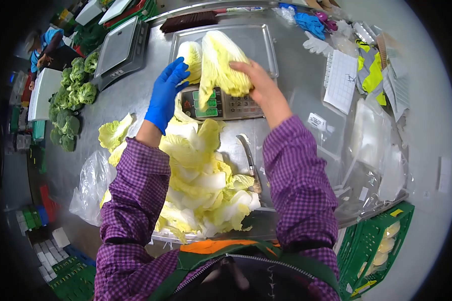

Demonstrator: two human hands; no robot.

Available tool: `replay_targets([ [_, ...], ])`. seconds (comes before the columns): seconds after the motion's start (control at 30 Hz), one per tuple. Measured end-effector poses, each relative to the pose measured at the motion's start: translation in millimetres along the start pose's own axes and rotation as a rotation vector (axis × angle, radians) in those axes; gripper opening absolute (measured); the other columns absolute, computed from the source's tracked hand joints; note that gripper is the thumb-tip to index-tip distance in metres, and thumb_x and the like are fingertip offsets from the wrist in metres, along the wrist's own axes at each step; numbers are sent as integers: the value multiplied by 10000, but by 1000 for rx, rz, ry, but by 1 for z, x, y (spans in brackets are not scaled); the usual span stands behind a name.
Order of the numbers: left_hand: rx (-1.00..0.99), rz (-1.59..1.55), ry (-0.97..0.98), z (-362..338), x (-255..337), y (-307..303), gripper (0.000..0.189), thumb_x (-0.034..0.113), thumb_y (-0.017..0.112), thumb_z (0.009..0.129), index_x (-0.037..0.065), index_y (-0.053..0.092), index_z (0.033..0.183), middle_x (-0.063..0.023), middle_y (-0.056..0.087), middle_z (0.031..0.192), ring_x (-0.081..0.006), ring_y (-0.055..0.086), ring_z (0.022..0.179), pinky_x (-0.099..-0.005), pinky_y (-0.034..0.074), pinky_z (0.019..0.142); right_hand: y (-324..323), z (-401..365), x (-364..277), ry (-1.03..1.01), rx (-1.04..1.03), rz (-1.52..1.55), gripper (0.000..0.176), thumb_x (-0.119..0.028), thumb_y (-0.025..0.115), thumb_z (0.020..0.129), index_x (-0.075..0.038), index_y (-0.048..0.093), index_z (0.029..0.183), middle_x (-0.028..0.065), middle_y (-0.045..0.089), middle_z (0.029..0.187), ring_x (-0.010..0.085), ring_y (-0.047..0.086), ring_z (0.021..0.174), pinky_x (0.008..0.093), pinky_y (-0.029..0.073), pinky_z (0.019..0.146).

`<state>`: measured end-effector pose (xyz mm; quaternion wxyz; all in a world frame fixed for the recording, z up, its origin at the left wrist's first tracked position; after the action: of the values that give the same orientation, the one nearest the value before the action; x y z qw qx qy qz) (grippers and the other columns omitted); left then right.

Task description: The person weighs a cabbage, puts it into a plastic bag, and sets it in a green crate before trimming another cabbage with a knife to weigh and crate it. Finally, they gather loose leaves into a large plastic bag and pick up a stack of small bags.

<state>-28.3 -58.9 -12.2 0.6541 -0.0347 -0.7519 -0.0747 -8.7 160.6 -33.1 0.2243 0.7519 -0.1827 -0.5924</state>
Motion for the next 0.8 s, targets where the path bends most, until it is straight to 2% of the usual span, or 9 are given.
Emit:
replay_targets([
  [0.1,-190,-327,-92,-25,-16,42,673,308,666,827,22,365,1357,-107,497,1259,-204,487,1144,-330,384,976,7,-63,4,-67,-31,134,687,-116,748,712,20,399,1289,126,566,1146,200,589,1009,330,508,850],
  [0.17,-420,-409,-10,-64,-12,75,647,245,692,800,10,391,1322,-117,516,1228,-203,509,1113,-330,409,956,13,-105,7,-219,-83,-69,779,-121,755,702,-6,334,1348,136,504,1242,218,517,1132,344,448,940],
  [0.27,-443,-224,63,-109,-13,107,750,159,790,672,11,402,1297,-100,544,1192,-200,548,1064,-329,459,908,11,-166,11,-577,10,-517,887,-142,776,682,-7,258,1389,146,415,1341,232,423,1234,355,359,1021],
  [0.43,-591,-93,247,-165,-20,150,1035,233,858,584,21,263,1403,-108,399,1378,-211,421,1240,-345,351,1027,-20,-248,25,-453,187,-645,993,-190,806,658,-27,197,1425,150,331,1421,261,343,1304,366,306,1053],
  [0.5,-577,-68,393,-176,-28,162,958,209,855,586,17,326,1362,-94,474,1295,-182,479,1157,-334,410,961,-28,-268,29,-454,220,-656,1009,-189,810,652,-35,186,1431,156,318,1434,271,318,1322,374,283,1066],
  [0.57,-619,-62,354,-189,-25,167,1066,230,852,590,11,219,1420,-114,329,1432,-212,356,1293,-344,301,1060,-34,-282,34,-438,208,-688,970,-202,787,681,-45,196,1433,161,314,1436,264,298,1335,375,273,1073],
  [0.7,-544,36,278,-205,-26,145,1036,205,842,601,4,233,1414,-125,356,1409,-212,374,1276,-338,314,1047,-62,-283,56,-392,60,-265,828,-231,726,745,-43,269,1409,165,357,1407,263,400,1267,392,345,1023],
  [0.77,-371,123,95,-215,-35,111,968,160,835,598,-2,290,1381,-120,427,1340,-205,436,1213,-341,378,997,-82,-278,91,57,323,-324,693,-236,657,797,-33,330,1373,186,439,1320,295,522,1131,405,425,929],
  [0.8,-402,-56,59,-223,-30,93,925,187,818,631,2,300,1374,-120,438,1329,-215,453,1196,-349,394,988,-84,-278,116,71,310,-324,693,-236,657,797,-33,330,1373,186,439,1320,295,522,1131,405,425,929],
])
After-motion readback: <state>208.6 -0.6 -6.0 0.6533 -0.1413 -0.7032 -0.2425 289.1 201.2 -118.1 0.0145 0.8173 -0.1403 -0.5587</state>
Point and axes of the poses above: each hand's wrist, its own z-axis towards the middle knuckle, its own y-axis out of the palm, x = y × z, the point moved 2 cm from there along z, towards the middle knuckle
